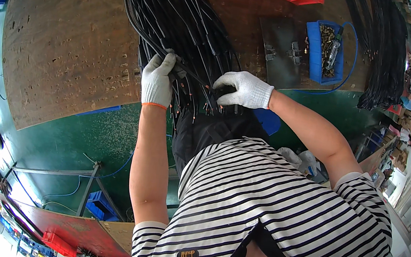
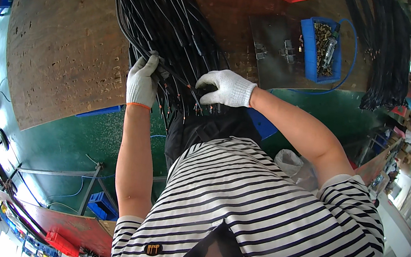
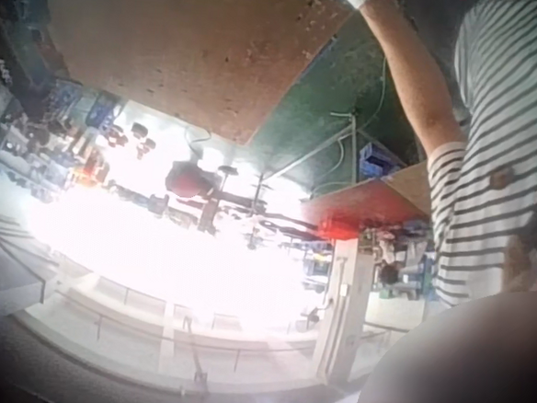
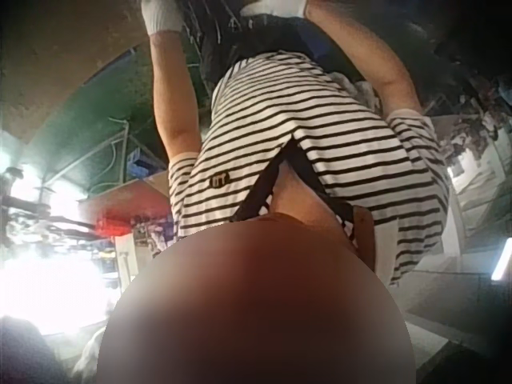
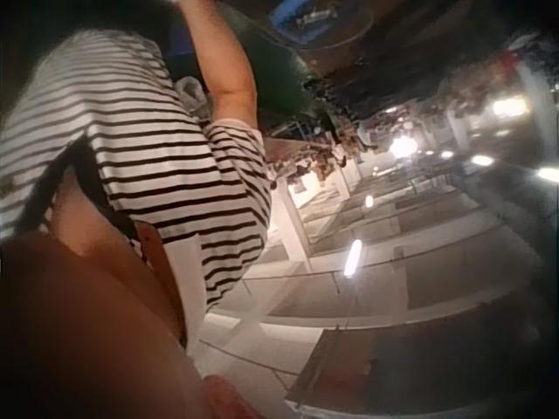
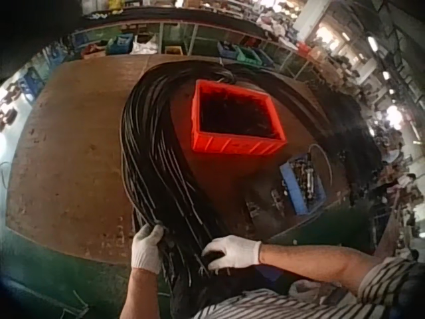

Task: The person slides protective sleeves onto bunches of wires by hand at a factory workstation.

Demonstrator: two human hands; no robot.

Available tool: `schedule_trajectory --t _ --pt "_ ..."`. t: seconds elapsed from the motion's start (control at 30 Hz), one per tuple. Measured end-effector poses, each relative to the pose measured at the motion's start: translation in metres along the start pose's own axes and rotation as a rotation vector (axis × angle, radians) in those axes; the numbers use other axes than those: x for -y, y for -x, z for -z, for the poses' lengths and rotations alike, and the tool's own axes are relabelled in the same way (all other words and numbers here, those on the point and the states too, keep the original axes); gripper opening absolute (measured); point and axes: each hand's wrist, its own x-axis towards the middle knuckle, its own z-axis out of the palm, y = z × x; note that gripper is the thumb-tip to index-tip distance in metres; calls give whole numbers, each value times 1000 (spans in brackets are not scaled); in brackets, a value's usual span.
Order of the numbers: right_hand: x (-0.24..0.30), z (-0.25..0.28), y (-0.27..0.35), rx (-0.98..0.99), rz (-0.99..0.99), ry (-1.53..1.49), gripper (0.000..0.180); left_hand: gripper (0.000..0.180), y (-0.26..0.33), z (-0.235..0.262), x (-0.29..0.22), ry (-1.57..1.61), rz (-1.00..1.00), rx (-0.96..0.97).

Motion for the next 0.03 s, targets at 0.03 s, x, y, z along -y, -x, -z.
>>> schedule_trajectory --t 0.03 --pt "0 1 1 8 -24 -25 50 18 -1 -1 0 -8 3 0"
